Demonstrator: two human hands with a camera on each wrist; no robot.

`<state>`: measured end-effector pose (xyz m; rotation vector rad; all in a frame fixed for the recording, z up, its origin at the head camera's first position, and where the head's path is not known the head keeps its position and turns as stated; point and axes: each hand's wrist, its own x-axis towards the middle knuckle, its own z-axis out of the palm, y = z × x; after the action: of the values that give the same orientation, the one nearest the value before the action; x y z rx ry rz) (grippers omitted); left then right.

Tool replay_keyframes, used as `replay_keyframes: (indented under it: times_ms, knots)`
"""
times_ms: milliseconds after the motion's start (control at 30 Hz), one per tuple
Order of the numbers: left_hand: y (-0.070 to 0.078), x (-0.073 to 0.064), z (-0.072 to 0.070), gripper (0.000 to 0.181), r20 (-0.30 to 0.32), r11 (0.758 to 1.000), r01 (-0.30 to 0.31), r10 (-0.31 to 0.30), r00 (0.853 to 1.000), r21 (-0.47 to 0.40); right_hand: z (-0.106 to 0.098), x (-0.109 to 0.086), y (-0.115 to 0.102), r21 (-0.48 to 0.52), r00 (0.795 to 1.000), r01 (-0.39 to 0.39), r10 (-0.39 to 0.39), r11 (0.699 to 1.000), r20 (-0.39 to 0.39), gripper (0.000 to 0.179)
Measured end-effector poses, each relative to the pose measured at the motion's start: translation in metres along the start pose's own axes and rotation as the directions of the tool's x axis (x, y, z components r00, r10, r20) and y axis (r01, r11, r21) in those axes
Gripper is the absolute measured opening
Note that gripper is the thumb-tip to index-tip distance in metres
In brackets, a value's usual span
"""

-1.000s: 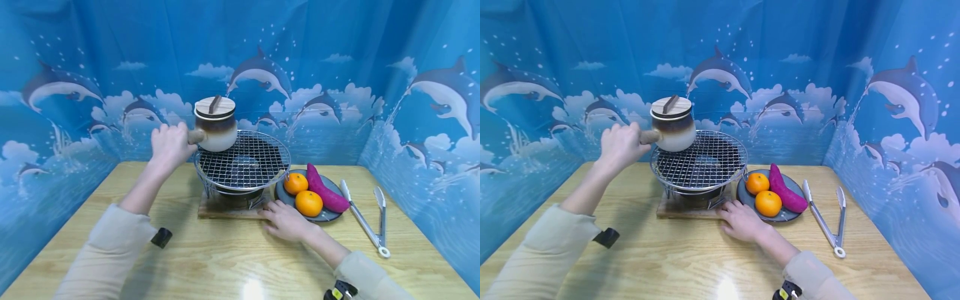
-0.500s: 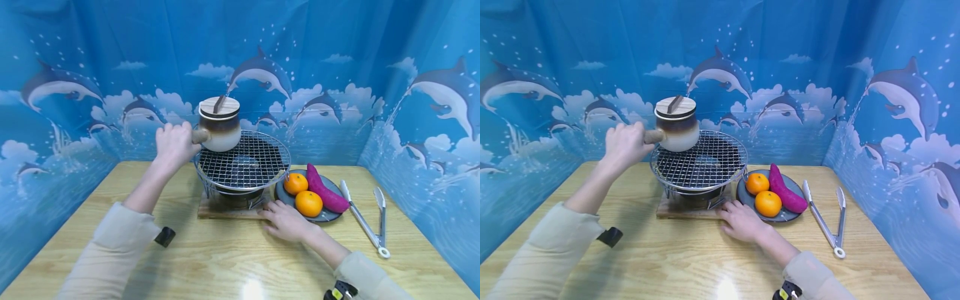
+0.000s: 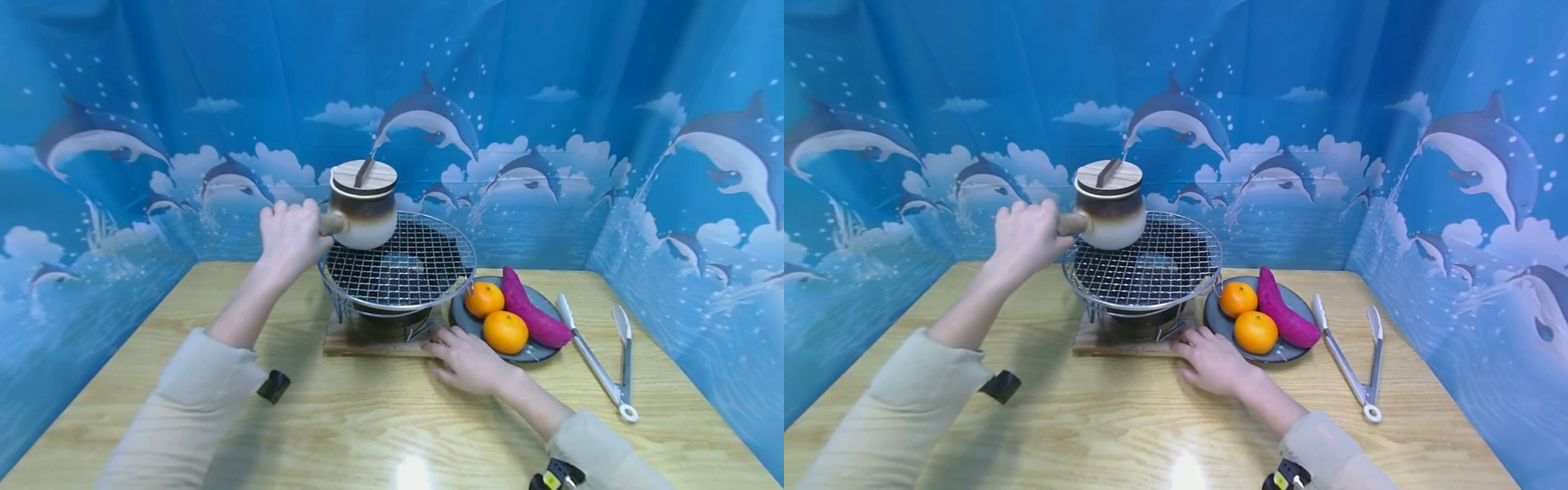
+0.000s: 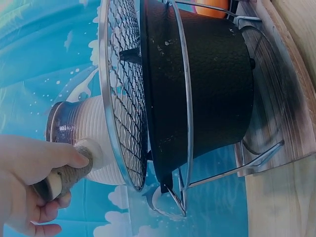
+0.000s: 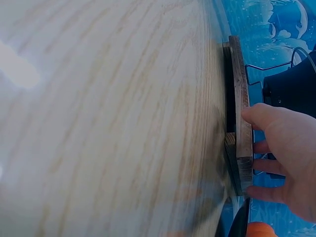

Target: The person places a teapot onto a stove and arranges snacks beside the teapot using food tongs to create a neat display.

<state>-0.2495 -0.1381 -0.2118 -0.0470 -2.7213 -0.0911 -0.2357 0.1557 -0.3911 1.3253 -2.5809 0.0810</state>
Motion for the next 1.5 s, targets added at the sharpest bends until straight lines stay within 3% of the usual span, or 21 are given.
replay_keyframes:
  times_ms: [167, 400, 700, 1133, 1333, 1500]
  knots:
    - [0.003, 0.002, -0.001, 0.036, -0.008, 1.000, 0.001, -0.001, 1.000, 0.008, -0.002, 0.001, 0.000, -0.006, 1.000, -0.007, 0.007, 1.000, 0.005, 0.039]
    - [0.008, 0.004, -0.006, 0.039, 0.049, 0.999, 0.014, -0.016, 0.999, 0.040, -0.001, 0.001, 0.000, 0.005, 1.000, -0.005, 0.005, 1.000, 0.003, 0.039]
    - [0.006, 0.006, -0.007, 0.040, 0.070, 0.993, -0.044, 0.036, 0.997, 0.111, -0.004, 0.001, 0.000, 0.013, 1.000, 0.005, -0.005, 1.000, -0.003, 0.036]
    - [-0.001, -0.002, -0.001, 0.044, -0.039, 0.984, -0.123, 0.129, 0.991, 0.130, -0.001, 0.002, 0.000, 0.013, 1.000, 0.010, -0.010, 1.000, -0.006, 0.036]
    - [-0.005, -0.010, 0.007, 0.056, -0.139, 0.973, -0.207, 0.219, 0.966, 0.099, 0.000, 0.001, 0.001, 0.011, 1.000, -0.004, 0.004, 1.000, 0.010, 0.037]
    - [-0.007, -0.019, 0.015, 0.056, -0.275, 0.952, -0.292, 0.306, 0.911, 0.092, -0.002, 0.000, 0.000, 0.023, 1.000, -0.012, 0.011, 1.000, 0.021, 0.038]
